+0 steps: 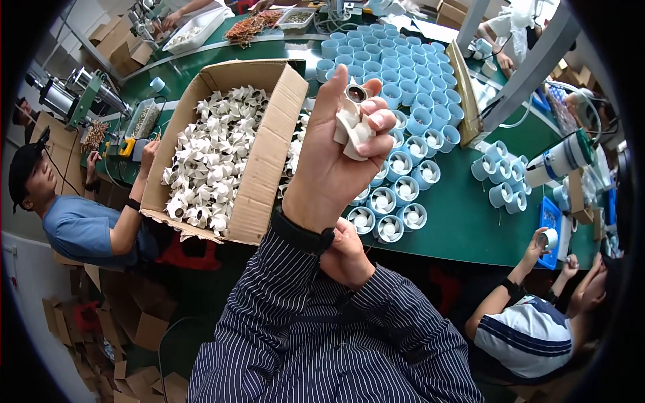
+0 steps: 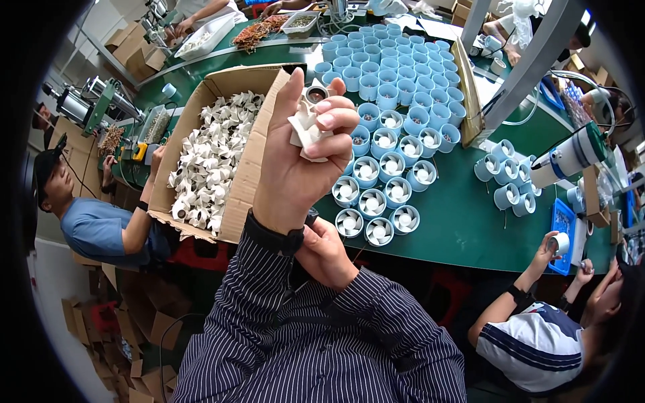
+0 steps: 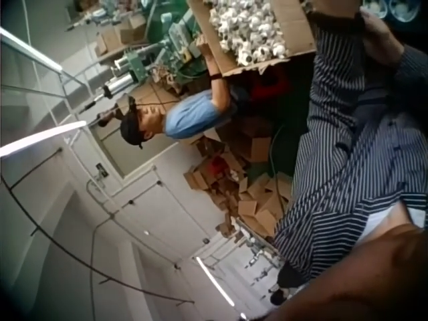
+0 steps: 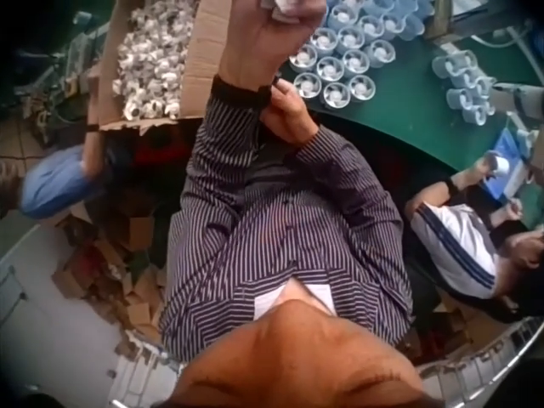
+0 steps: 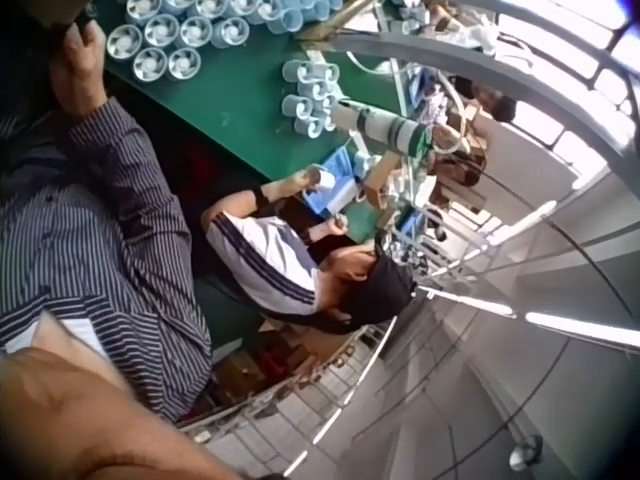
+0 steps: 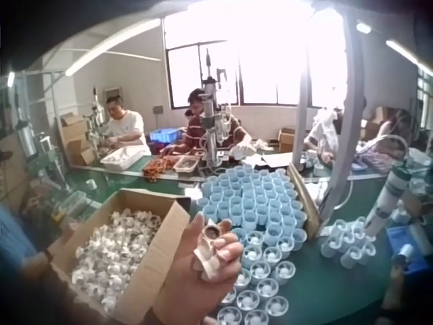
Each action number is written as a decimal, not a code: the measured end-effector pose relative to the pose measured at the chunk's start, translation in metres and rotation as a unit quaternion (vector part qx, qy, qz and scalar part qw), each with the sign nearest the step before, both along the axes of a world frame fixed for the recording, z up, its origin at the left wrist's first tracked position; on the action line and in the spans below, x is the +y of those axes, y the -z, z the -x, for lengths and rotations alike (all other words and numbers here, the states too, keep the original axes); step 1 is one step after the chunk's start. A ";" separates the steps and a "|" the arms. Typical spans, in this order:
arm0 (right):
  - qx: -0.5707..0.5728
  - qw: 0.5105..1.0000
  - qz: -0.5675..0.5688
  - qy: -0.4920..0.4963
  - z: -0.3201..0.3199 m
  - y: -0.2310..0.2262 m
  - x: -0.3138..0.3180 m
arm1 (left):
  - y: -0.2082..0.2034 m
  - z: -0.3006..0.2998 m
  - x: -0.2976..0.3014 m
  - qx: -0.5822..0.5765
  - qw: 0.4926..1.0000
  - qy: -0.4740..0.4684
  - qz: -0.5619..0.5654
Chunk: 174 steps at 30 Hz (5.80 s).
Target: Manually inserting fan components into housings and applying a substance with a dispensing tool on an assembly line.
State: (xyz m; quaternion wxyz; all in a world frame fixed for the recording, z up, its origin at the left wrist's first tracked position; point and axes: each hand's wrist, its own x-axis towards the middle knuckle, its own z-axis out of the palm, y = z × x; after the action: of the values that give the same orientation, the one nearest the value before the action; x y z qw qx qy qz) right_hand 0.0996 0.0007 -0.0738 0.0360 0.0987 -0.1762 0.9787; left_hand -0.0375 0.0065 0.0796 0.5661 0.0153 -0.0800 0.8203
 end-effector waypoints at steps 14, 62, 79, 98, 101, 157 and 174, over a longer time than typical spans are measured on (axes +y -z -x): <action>-0.173 0.838 -0.517 -0.004 -0.077 -0.085 0.054 | 0.038 -0.027 -0.043 0.802 0.452 -0.214 0.327; -0.173 0.527 -0.798 0.236 0.046 -0.115 0.182 | 0.089 -0.026 -0.091 0.769 0.500 -0.187 0.352; -0.080 0.440 -0.858 0.251 0.121 -0.051 0.207 | 0.091 -0.028 -0.103 0.616 0.622 -0.012 0.484; 0.158 0.461 -0.859 0.157 0.028 -0.116 0.117 | 0.090 -0.017 -0.071 0.582 0.614 -0.205 0.493; 0.206 0.414 -0.868 0.180 0.025 -0.114 0.119 | 0.092 -0.017 -0.071 0.558 0.649 -0.185 0.483; 0.053 0.517 -0.844 0.133 0.098 -0.113 0.137 | 0.085 -0.017 -0.116 0.621 0.600 -0.215 0.457; -0.006 0.470 -0.826 0.311 0.090 -0.092 0.217 | 0.061 -0.037 -0.118 0.675 0.547 -0.172 0.464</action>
State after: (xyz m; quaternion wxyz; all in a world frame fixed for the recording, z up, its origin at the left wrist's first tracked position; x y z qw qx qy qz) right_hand 0.0093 0.2173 0.0184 0.2386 0.0154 -0.9222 0.3040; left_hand -0.0003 -0.1115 0.0187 0.2295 0.3128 0.7219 0.5731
